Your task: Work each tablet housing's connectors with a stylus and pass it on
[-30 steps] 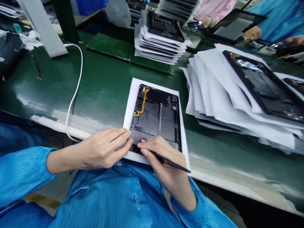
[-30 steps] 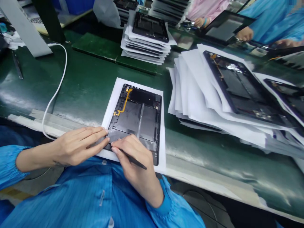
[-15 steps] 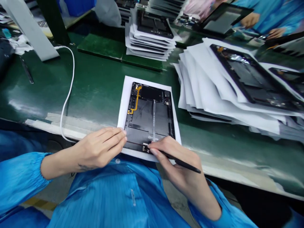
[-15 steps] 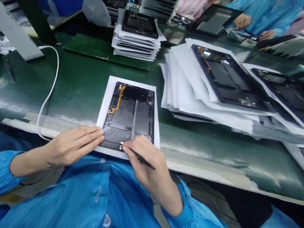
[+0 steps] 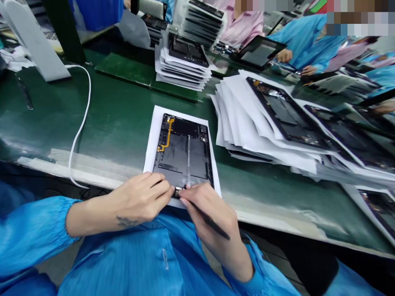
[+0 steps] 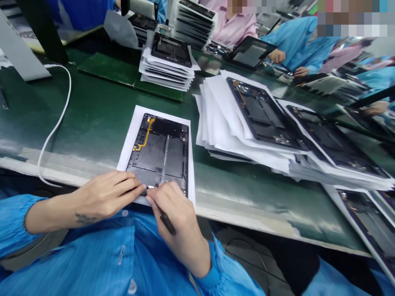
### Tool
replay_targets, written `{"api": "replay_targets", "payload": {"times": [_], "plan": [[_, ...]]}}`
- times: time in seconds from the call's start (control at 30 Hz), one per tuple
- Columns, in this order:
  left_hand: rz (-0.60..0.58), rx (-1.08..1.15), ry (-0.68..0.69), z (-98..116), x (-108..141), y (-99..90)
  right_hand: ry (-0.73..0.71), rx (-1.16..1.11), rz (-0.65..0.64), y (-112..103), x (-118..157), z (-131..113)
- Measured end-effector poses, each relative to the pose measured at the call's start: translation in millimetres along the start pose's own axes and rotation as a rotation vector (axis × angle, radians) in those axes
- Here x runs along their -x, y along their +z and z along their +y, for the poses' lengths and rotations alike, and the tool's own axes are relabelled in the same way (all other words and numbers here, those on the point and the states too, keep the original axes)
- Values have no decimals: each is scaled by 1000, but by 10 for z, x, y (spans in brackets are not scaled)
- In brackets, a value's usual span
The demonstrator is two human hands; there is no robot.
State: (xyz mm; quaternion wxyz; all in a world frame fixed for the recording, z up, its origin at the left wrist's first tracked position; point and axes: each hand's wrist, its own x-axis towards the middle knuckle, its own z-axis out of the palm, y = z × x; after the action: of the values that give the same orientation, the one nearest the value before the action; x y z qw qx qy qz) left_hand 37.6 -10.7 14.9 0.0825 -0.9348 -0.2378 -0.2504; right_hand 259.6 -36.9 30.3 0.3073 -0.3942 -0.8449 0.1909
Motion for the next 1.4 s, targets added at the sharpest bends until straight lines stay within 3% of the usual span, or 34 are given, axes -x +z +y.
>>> {"api": "replay_targets", "payload": {"times": [0.13, 0.27, 0.4, 0.63, 0.7, 0.8, 0.93, 1.17, 1.3, 1.4], "plan": [[16, -8, -6, 25, 18, 10, -48, 88, -68, 5, 55, -49], [53, 42, -24, -5, 36, 12, -32, 60, 24, 36, 96, -35], [-20, 220, -109, -61, 86, 5, 1, 29, 118, 75, 116, -7], [-51, 335, -174, -53, 162, -1, -72, -6, 75, 89, 124, 22], [-13, 411, -271, -119, 183, -44, -22, -112, 135, 89, 126, 52], [49, 541, -551, -308, 187, -169, 62, -227, 240, 98, 120, 99], [-24, 799, -777, -508, 119, -305, 71, -248, 279, 107, 105, 107], [-100, 947, -1042, -476, -191, -184, 90, -342, 387, 165, 52, 42], [-259, 743, -938, -765, -420, -100, 30, -423, 426, 176, -92, 111], [-196, 519, -879, -1234, -676, -189, -61, -421, 364, 120, -136, 242]]}}
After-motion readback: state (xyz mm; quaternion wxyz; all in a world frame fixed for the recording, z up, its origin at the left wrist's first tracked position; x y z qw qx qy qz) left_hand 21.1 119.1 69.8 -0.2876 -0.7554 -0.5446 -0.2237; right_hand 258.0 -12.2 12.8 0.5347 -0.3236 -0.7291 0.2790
